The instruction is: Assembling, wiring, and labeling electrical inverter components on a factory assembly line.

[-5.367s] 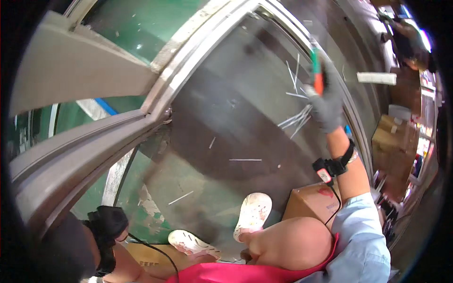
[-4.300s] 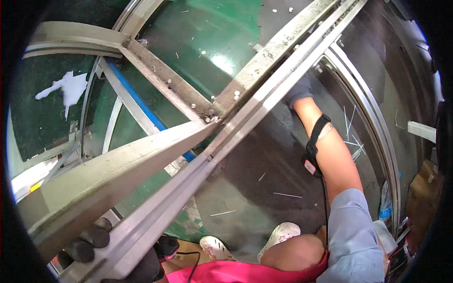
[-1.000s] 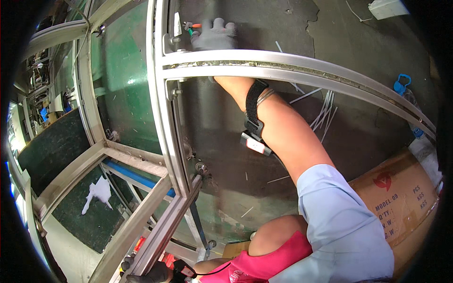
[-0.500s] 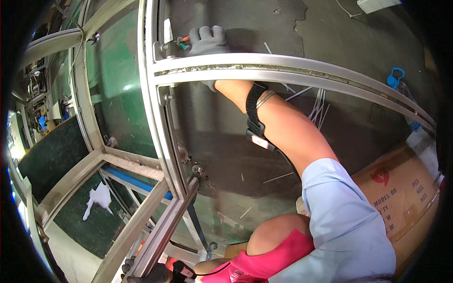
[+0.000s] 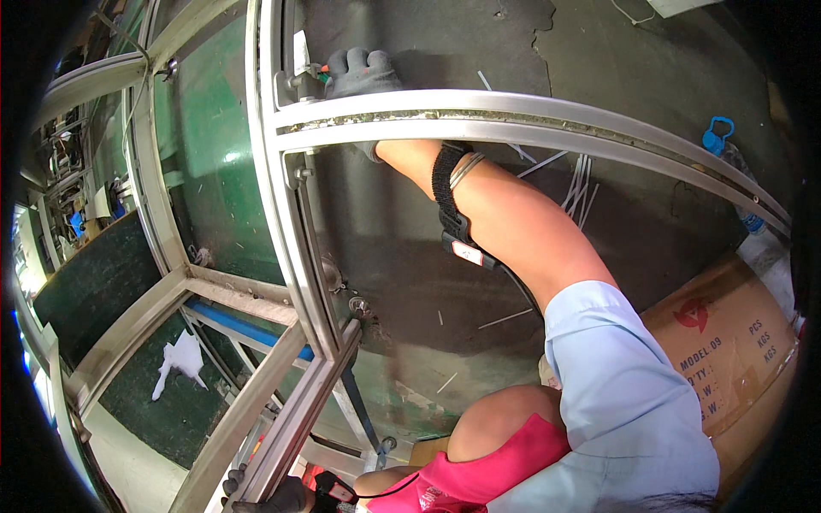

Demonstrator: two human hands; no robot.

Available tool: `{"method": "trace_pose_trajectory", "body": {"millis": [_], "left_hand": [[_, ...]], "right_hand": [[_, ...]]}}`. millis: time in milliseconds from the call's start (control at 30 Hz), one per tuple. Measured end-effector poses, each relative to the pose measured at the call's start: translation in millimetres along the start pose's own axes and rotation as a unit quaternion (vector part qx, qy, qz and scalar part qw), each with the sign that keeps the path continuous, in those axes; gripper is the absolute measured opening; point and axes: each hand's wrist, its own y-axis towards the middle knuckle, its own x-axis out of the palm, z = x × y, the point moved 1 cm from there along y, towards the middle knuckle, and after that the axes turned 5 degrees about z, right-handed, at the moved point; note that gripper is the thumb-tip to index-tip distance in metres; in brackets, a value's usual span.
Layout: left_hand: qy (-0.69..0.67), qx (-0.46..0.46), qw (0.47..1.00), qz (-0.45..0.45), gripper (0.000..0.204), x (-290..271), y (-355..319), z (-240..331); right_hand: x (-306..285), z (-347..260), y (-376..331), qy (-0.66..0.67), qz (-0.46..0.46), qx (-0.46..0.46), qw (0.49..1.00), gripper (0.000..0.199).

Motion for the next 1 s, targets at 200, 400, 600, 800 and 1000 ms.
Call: {"method": "trace_pose_trajectory", "body": {"millis": [200,400,600,800,1000], "left_hand": [[-0.02,-0.026,0.999,0.0,0.04,-1,1,-1],[0.004,-0.027,1.0,-0.003,0.038,-4,0,1],[0.019,0.017,0.999,-0.021,0.034,-18,7,-7],[0.246,0.292,0.92,-0.083,0.039,-57,23,-45],[0.228,0.224,0.939,-0.13,0.041,-16,5,-20]], "right_hand": [[12,-4,1,0.101,-0.034,0.125,0.987,0.03],[51,8,-4,0.147,-0.036,0.074,0.986,0.033],[60,32,1,0.324,-0.009,0.242,0.914,0.035],[34,45,6,0.567,0.095,0.321,0.752,0.031],[0,30,-43,0.705,0.099,0.54,0.448,0.035]]}}
